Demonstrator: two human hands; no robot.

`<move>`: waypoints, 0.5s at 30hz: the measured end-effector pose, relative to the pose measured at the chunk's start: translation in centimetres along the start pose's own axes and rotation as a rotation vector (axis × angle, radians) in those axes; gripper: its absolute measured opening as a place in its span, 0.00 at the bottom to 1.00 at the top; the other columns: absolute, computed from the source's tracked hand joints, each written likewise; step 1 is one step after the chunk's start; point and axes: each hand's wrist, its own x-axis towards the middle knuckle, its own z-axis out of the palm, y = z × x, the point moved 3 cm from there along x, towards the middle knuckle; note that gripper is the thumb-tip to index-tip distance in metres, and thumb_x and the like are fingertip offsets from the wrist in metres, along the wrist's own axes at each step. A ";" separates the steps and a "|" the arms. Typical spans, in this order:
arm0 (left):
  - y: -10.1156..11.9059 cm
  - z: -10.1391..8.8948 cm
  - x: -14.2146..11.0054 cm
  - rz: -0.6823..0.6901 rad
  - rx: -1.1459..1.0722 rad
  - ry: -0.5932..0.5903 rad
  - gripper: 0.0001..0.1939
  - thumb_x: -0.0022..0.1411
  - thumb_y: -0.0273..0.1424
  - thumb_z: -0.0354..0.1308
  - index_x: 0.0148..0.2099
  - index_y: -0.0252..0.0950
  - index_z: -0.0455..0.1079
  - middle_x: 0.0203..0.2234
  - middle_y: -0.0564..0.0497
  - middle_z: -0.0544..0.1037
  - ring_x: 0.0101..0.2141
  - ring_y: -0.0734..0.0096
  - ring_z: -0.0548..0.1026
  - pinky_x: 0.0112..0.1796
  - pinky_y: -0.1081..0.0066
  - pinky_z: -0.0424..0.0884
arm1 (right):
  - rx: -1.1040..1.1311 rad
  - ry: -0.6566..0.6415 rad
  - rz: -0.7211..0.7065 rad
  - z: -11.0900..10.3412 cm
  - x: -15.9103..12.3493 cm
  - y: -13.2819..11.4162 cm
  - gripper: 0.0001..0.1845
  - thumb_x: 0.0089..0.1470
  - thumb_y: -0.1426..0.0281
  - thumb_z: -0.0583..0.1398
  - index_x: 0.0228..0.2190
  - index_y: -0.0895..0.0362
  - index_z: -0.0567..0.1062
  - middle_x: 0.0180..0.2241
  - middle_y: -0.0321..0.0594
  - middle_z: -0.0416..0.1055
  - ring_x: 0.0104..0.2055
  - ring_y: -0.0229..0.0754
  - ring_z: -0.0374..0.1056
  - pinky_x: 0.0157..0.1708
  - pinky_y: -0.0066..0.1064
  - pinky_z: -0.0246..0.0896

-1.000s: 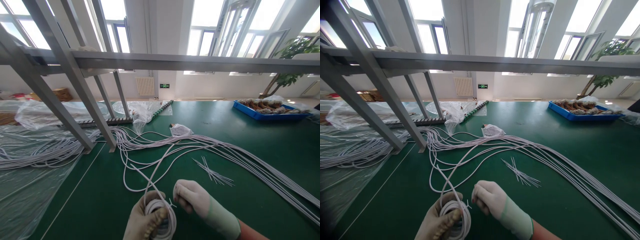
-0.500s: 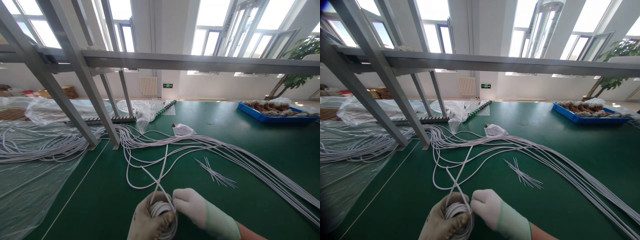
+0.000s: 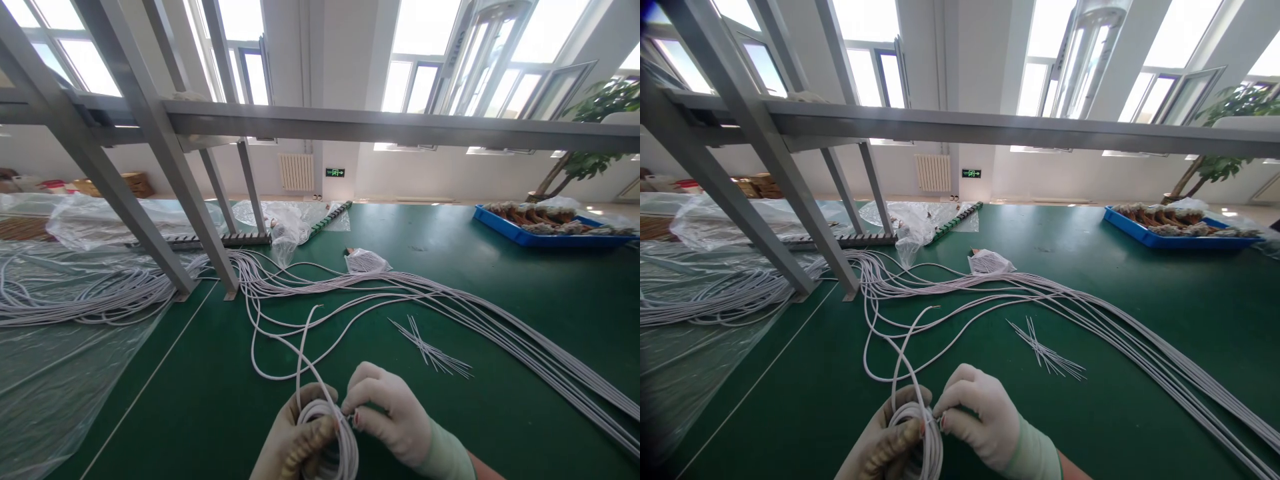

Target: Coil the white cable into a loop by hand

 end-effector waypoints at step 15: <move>1.0 -0.5 1.7 0.212 0.156 0.290 0.30 0.34 0.40 0.83 0.40 0.33 0.80 0.33 0.46 0.82 0.37 0.52 0.79 0.39 0.57 0.78 | -0.229 0.275 0.517 1.9 -2.5 2.7 0.15 0.70 0.63 0.48 0.36 0.53 0.70 0.33 0.41 0.68 0.33 0.45 0.67 0.34 0.36 0.68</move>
